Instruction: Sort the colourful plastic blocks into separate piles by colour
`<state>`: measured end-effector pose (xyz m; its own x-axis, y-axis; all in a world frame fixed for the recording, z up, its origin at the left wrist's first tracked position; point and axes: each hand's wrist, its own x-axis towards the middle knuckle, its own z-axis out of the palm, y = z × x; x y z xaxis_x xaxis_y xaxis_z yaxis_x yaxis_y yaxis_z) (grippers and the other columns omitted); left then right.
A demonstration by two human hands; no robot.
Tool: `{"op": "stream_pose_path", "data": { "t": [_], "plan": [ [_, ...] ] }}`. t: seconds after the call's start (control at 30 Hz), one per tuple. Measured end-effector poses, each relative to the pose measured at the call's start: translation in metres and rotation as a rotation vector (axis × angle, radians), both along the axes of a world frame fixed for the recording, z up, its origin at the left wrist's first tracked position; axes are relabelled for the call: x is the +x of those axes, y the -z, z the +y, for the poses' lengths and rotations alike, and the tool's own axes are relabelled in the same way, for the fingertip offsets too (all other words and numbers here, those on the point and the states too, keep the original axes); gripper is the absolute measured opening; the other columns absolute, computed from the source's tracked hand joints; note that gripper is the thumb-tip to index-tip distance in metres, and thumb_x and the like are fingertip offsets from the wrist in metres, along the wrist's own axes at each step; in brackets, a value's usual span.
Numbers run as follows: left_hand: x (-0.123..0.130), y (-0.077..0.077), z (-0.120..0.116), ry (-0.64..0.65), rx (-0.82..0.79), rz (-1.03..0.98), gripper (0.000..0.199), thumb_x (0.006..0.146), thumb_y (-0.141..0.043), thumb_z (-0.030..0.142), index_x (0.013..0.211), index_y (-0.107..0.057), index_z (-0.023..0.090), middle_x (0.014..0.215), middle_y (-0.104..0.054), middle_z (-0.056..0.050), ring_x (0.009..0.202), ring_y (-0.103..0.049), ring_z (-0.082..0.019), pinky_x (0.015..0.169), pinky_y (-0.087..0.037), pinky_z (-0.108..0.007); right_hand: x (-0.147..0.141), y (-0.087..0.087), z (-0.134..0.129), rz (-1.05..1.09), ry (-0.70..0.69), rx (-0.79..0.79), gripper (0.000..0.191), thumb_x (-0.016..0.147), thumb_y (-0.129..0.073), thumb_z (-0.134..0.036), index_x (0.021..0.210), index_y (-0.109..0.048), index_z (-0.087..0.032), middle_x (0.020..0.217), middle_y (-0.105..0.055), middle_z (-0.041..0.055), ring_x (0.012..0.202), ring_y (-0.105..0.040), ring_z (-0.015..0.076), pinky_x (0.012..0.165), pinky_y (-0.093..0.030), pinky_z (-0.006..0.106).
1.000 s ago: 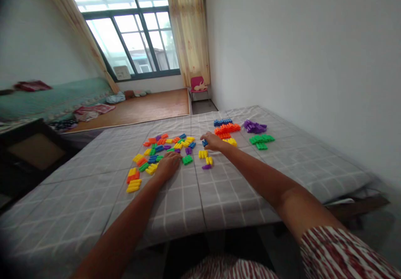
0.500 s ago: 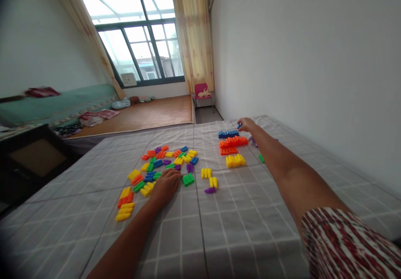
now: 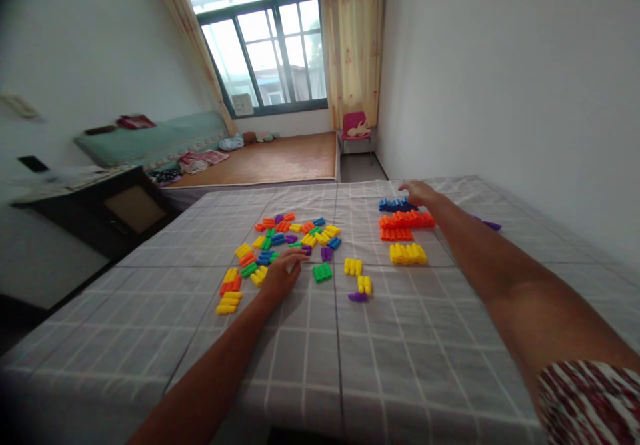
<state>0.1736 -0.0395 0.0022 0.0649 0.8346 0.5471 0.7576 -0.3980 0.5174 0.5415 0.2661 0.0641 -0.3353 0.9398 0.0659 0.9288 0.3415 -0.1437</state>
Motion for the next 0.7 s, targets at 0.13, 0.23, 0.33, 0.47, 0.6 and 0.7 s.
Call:
{"op": "stream_pose_path", "data": {
  "t": [0.13, 0.23, 0.33, 0.47, 0.6, 0.7],
  "plan": [
    [-0.018, -0.013, 0.006, -0.205, 0.175, -0.323, 0.028, 0.080, -0.047, 0.009, 0.088, -0.071, 0.021, 0.095, -0.073, -0.004, 0.098, -0.066, -0.018, 0.095, -0.051, -0.038, -0.051, -0.002, -0.054, 0.067, -0.216, 0.052, 0.039, 0.079, -0.059, -0.012, 0.117, -0.068, -0.017, 0.114, -0.070, 0.0097, 0.092, -0.066, 0.0186, 0.082, -0.048, 0.027],
    [-0.037, -0.019, 0.004, -0.370, 0.206, -0.452, 0.029, 0.076, -0.046, 0.008, 0.086, -0.071, 0.019, 0.086, -0.073, -0.001, 0.089, -0.067, -0.017, 0.085, -0.053, -0.032, -0.105, 0.004, -0.116, 0.099, -0.492, 0.029, 0.028, 0.084, -0.057, -0.020, 0.109, -0.069, -0.022, 0.102, -0.073, 0.0034, 0.081, -0.066, 0.0153, 0.074, -0.048, 0.025],
    [-0.053, -0.019, -0.001, -0.491, 0.170, -0.485, 0.032, 0.072, -0.046, 0.006, 0.085, -0.072, 0.019, 0.079, -0.072, 0.000, 0.081, -0.066, -0.016, 0.075, -0.053, -0.027, -0.155, 0.010, -0.173, 0.083, -0.671, 0.001, 0.025, 0.085, -0.056, -0.020, 0.105, -0.070, -0.022, 0.100, -0.073, 0.0029, 0.082, -0.066, 0.0158, 0.072, -0.046, 0.025],
    [-0.066, -0.019, -0.004, -0.571, 0.187, -0.510, 0.034, 0.070, -0.045, 0.005, 0.085, -0.072, 0.019, 0.081, -0.072, -0.002, 0.083, -0.066, -0.017, 0.075, -0.051, -0.027, -0.209, 0.015, -0.217, 0.082, -0.777, -0.042, 0.026, 0.084, -0.056, -0.015, 0.105, -0.070, -0.020, 0.098, -0.073, 0.0047, 0.087, -0.066, 0.0169, 0.074, -0.044, 0.024],
    [-0.074, -0.018, -0.001, -0.599, 0.224, -0.565, 0.034, 0.071, -0.044, 0.005, 0.086, -0.071, 0.019, 0.086, -0.073, -0.003, 0.088, -0.066, -0.018, 0.079, -0.051, -0.028, -0.252, 0.020, -0.246, 0.085, -0.774, -0.052, 0.026, 0.087, -0.056, -0.021, 0.110, -0.067, -0.019, 0.107, -0.071, 0.0071, 0.093, -0.065, 0.0187, 0.076, -0.045, 0.025],
    [-0.079, -0.017, 0.001, -0.596, 0.228, -0.598, 0.034, 0.072, -0.043, 0.006, 0.085, -0.071, 0.019, 0.086, -0.073, -0.003, 0.088, -0.067, -0.017, 0.079, -0.051, -0.028, -0.275, 0.023, -0.261, 0.034, -0.720, 0.002, 0.030, 0.087, -0.058, -0.037, 0.112, -0.066, -0.022, 0.113, -0.067, 0.0093, 0.098, -0.064, 0.0223, 0.077, -0.046, 0.028]
  ]
}}
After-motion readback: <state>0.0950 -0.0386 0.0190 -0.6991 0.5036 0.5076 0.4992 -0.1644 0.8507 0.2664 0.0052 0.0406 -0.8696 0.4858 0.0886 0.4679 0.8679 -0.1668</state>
